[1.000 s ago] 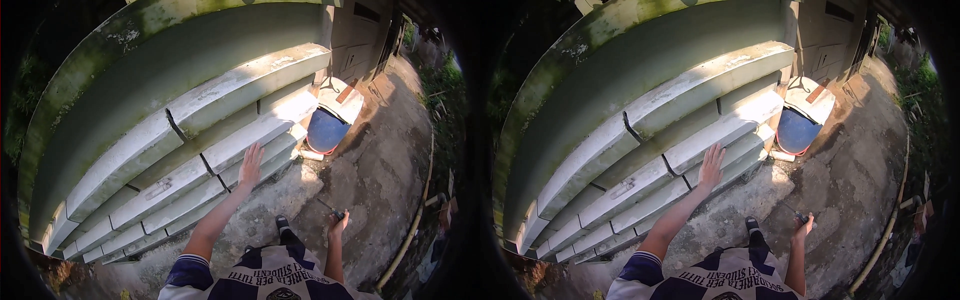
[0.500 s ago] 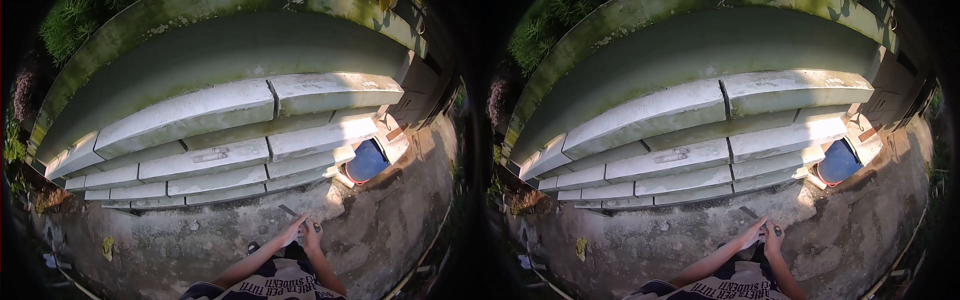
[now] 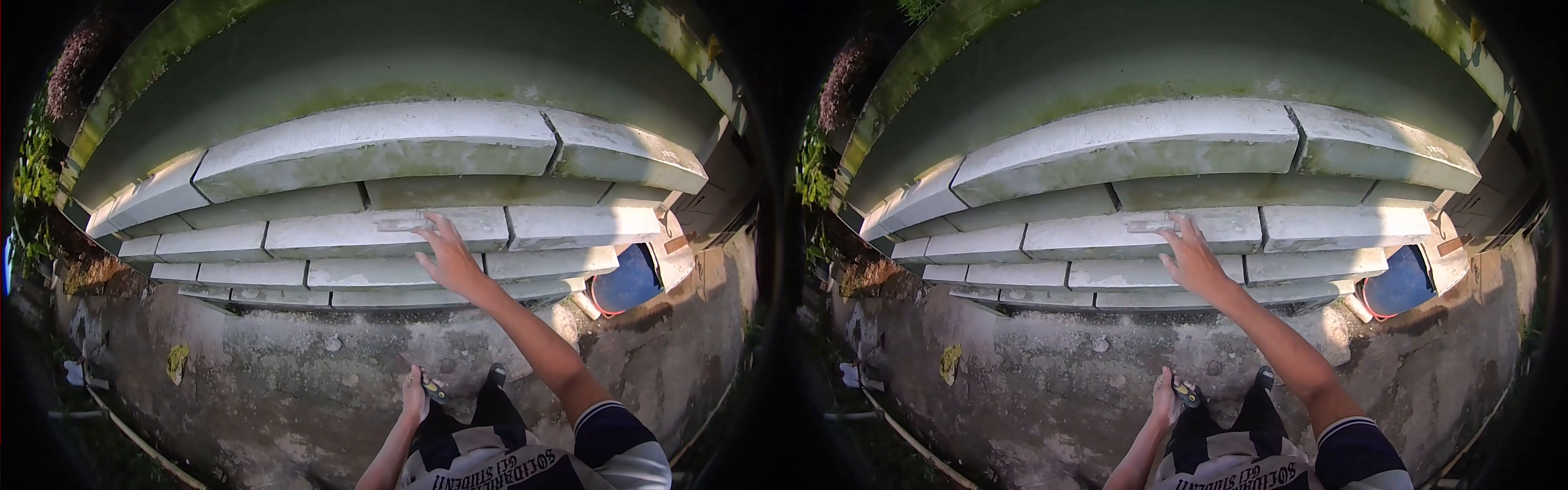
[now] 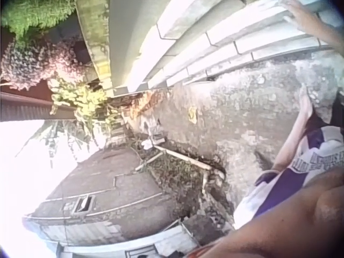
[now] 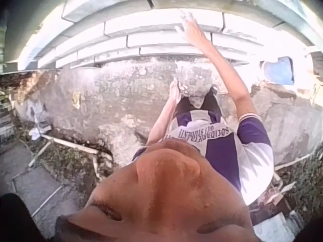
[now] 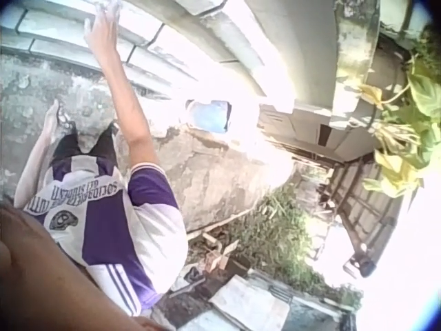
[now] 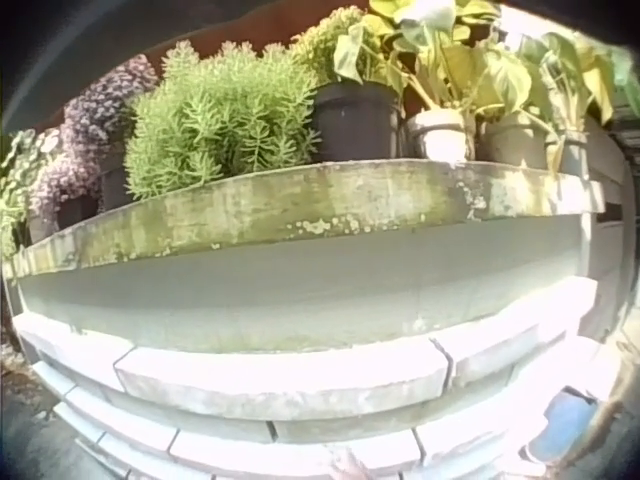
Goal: Scraping old paint or surface material from an exterior wall using a handheld metal scraper.
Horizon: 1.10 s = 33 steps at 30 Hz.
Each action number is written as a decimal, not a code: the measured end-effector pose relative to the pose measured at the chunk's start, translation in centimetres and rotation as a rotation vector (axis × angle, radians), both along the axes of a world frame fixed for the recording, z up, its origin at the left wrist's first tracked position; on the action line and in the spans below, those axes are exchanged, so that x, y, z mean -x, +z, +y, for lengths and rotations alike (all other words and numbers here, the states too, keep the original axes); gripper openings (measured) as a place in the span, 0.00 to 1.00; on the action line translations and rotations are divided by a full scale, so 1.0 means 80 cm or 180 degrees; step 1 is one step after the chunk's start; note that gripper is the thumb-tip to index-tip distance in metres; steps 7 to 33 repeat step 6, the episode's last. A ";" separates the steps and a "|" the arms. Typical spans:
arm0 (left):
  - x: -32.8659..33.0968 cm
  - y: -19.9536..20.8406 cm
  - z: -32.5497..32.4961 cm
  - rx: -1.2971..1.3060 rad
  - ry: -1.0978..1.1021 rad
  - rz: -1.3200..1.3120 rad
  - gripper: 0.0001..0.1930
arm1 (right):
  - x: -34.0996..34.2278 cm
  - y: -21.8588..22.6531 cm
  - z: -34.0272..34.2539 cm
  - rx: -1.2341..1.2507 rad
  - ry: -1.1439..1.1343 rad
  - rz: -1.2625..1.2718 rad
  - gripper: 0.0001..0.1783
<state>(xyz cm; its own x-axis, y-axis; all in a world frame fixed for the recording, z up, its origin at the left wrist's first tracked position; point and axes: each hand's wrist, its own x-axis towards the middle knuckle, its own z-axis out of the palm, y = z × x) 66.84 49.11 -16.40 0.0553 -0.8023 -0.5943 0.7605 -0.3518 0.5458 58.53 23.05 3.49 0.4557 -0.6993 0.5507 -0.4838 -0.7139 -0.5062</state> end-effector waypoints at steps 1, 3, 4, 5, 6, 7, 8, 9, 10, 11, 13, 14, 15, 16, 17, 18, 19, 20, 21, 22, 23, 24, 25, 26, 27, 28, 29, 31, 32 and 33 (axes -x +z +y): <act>-0.002 -0.005 0.006 -0.0067 0.0162 0.0303 0.19 | -0.016 0.003 -0.021 0.0108 -0.0076 0.0246 0.25; -0.003 -0.018 0.005 -0.0058 0.0298 0.0609 0.19 | -0.047 -0.015 -0.062 0.0296 -0.0176 0.0490 0.26; -0.001 -0.027 0.005 -0.0044 0.0329 0.0584 0.17 | -0.058 -0.028 -0.082 -0.0197 -0.0193 0.0898 0.28; -0.002 -0.039 0.019 -0.0063 0.0393 0.0545 0.17 | -0.071 -0.036 -0.090 -0.0726 -0.0179 0.1287 0.29; -0.005 -0.045 0.041 -0.0096 0.0470 0.0502 0.18 | -0.081 -0.034 -0.088 -0.1070 -0.0293 0.1377 0.34; -0.005 -0.045 0.041 -0.0096 0.0470 0.0502 0.18 | -0.081 -0.034 -0.088 -0.1070 -0.0293 0.1377 0.34; -0.005 -0.045 0.041 -0.0096 0.0470 0.0502 0.18 | -0.081 -0.034 -0.088 -0.1070 -0.0293 0.1377 0.34; -0.005 -0.045 0.041 -0.0096 0.0470 0.0502 0.18 | -0.081 -0.034 -0.088 -0.1070 -0.0293 0.1377 0.34; -0.005 -0.045 0.041 -0.0096 0.0470 0.0502 0.18 | -0.081 -0.034 -0.088 -0.1070 -0.0293 0.1377 0.34; -0.005 -0.045 0.041 -0.0096 0.0470 0.0502 0.18 | -0.081 -0.034 -0.088 -0.1070 -0.0293 0.1377 0.34; -0.005 -0.045 0.041 -0.0096 0.0470 0.0502 0.18 | -0.081 -0.034 -0.088 -0.1070 -0.0293 0.1377 0.34; -0.005 -0.045 0.041 -0.0096 0.0470 0.0502 0.18 | -0.081 -0.034 -0.088 -0.1070 -0.0293 0.1377 0.34; -0.005 -0.045 0.041 -0.0096 0.0470 0.0502 0.18 | -0.081 -0.034 -0.088 -0.1070 -0.0293 0.1377 0.34; -0.005 -0.045 0.041 -0.0096 0.0470 0.0502 0.18 | -0.081 -0.034 -0.088 -0.1070 -0.0293 0.1377 0.34; -0.005 -0.045 0.041 -0.0096 0.0470 0.0502 0.18 | -0.081 -0.034 -0.088 -0.1070 -0.0293 0.1377 0.34; -0.005 -0.045 0.041 -0.0096 0.0470 0.0502 0.18 | -0.081 -0.034 -0.088 -0.1070 -0.0293 0.1377 0.34; -0.005 -0.045 0.041 -0.0096 0.0470 0.0502 0.18 | -0.081 -0.034 -0.088 -0.1070 -0.0293 0.1377 0.34; -0.005 -0.045 0.041 -0.0096 0.0470 0.0502 0.18 | -0.081 -0.034 -0.088 -0.1070 -0.0293 0.1377 0.34; -0.005 -0.045 0.041 -0.0096 0.0470 0.0502 0.18 | -0.081 -0.034 -0.088 -0.1070 -0.0293 0.1377 0.34; -0.005 -0.045 0.041 -0.0096 0.0470 0.0502 0.18 | -0.081 -0.034 -0.088 -0.1070 -0.0293 0.1377 0.34; -0.005 -0.045 0.041 -0.0096 0.0470 0.0502 0.18 | -0.081 -0.034 -0.088 -0.1070 -0.0293 0.1377 0.34; -0.005 -0.045 0.041 -0.0096 0.0470 0.0502 0.18 | -0.081 -0.034 -0.088 -0.1070 -0.0293 0.1377 0.34; -0.005 -0.045 0.041 -0.0096 0.0470 0.0502 0.18 | -0.081 -0.034 -0.088 -0.1070 -0.0293 0.1377 0.34; -0.005 -0.045 0.041 -0.0096 0.0470 0.0502 0.18 | -0.081 -0.034 -0.088 -0.1070 -0.0293 0.1377 0.34; -0.005 -0.045 0.041 -0.0096 0.0470 0.0502 0.18 | -0.081 -0.034 -0.088 -0.1070 -0.0293 0.1377 0.34; -0.005 -0.045 0.041 -0.0096 0.0470 0.0502 0.18 | -0.081 -0.034 -0.088 -0.1070 -0.0293 0.1377 0.34; -0.005 -0.045 0.041 -0.0096 0.0470 0.0502 0.18 | -0.081 -0.034 -0.088 -0.1070 -0.0293 0.1377 0.34; -0.005 -0.045 0.041 -0.0096 0.0470 0.0502 0.18 | -0.081 -0.034 -0.088 -0.1070 -0.0293 0.1377 0.34; -0.005 -0.045 0.041 -0.0096 0.0470 0.0502 0.18 | -0.081 -0.034 -0.088 -0.1070 -0.0293 0.1377 0.34; -0.005 -0.045 0.041 -0.0096 0.0470 0.0502 0.18 | -0.081 -0.034 -0.088 -0.1070 -0.0293 0.1377 0.34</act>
